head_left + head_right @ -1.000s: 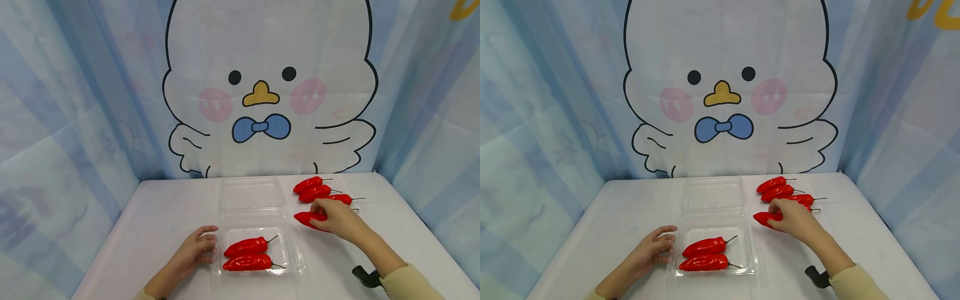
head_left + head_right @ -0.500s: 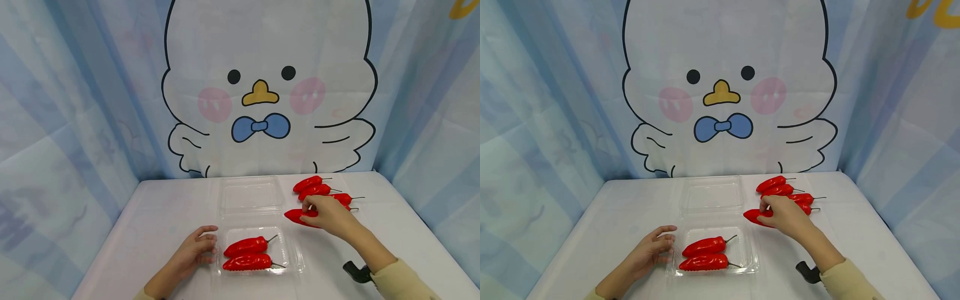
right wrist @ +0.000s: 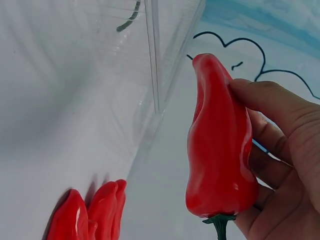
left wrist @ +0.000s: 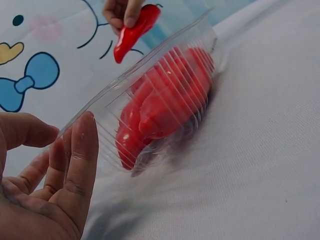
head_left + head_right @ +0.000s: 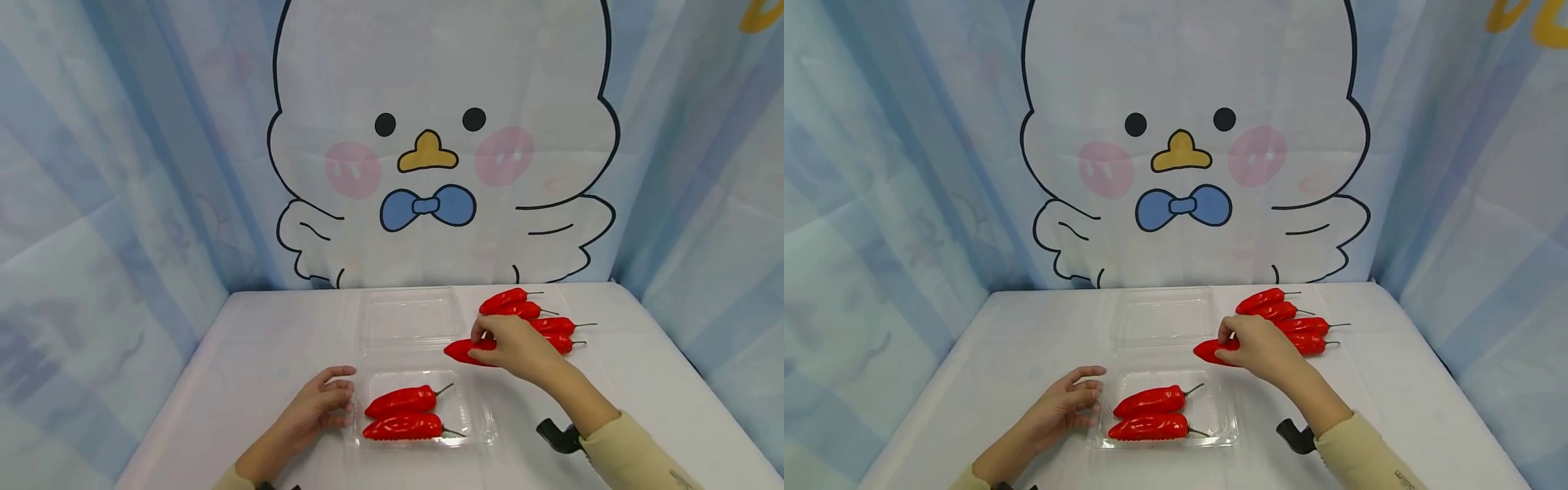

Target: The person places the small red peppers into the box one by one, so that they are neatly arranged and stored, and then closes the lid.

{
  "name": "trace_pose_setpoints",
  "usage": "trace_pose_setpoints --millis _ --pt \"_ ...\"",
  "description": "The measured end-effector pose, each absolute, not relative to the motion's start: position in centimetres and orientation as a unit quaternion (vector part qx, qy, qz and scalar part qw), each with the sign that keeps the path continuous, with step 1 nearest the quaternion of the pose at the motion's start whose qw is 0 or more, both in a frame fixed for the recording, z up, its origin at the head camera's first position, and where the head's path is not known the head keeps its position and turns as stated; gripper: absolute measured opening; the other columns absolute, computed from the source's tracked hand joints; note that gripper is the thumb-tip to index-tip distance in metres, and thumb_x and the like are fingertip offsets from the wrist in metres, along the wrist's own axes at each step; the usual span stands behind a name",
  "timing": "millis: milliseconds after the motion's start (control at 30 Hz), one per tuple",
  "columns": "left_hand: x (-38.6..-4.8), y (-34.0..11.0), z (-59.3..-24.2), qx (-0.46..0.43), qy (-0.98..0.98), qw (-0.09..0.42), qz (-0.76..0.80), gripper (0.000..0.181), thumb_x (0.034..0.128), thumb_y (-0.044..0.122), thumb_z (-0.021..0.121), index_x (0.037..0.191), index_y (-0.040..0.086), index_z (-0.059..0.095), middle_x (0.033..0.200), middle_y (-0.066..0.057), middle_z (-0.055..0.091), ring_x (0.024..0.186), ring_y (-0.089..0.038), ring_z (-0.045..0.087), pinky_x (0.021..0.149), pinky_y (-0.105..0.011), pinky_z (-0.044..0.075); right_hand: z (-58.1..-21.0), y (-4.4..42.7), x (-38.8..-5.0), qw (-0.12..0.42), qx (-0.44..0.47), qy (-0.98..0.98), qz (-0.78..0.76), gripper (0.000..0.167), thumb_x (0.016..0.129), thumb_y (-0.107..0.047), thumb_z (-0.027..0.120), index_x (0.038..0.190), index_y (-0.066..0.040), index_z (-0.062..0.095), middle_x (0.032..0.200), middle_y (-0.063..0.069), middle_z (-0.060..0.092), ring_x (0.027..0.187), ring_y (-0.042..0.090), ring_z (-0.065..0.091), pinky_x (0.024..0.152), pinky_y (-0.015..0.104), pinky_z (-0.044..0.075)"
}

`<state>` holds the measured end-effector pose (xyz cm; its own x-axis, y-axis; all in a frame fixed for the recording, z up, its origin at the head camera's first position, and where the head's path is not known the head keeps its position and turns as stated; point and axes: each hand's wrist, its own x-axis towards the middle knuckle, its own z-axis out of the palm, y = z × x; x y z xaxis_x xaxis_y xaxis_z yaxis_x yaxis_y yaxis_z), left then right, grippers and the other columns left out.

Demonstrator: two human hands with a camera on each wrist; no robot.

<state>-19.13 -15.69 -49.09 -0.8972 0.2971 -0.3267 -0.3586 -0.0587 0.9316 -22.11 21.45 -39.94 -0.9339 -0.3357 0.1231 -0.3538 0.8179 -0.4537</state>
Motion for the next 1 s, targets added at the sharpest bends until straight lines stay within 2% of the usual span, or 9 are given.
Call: trace_pose_setpoints --millis 500,1000 --pt "-19.3 -15.6 -49.0 -0.017 0.648 0.229 0.726 0.055 0.0982 0.011 0.063 0.147 0.001 0.039 0.105 -0.005 0.06 0.078 -0.012 0.065 0.069 -0.027 0.063 -40.5 18.4 -22.9 -0.031 0.194 -0.95 0.245 0.022 0.08 -0.012 0.086 0.089 -0.02 0.067 0.083 -0.006 0.068 0.074 0.012 0.058 0.065 0.024 0.056" --pt "-19.3 -15.7 -49.3 -0.018 0.65 0.229 0.724 0.057 0.0988 0.011 0.063 0.148 0.001 0.038 0.105 -0.005 0.061 0.077 -0.012 0.065 0.07 -0.027 0.063 -41.2 14.7 -23.8 -0.056 0.268 -0.928 0.252 0.02 0.082 -0.01 0.083 0.09 -0.018 0.067 0.087 -0.005 0.069 0.074 0.013 0.059 0.067 0.027 0.057"
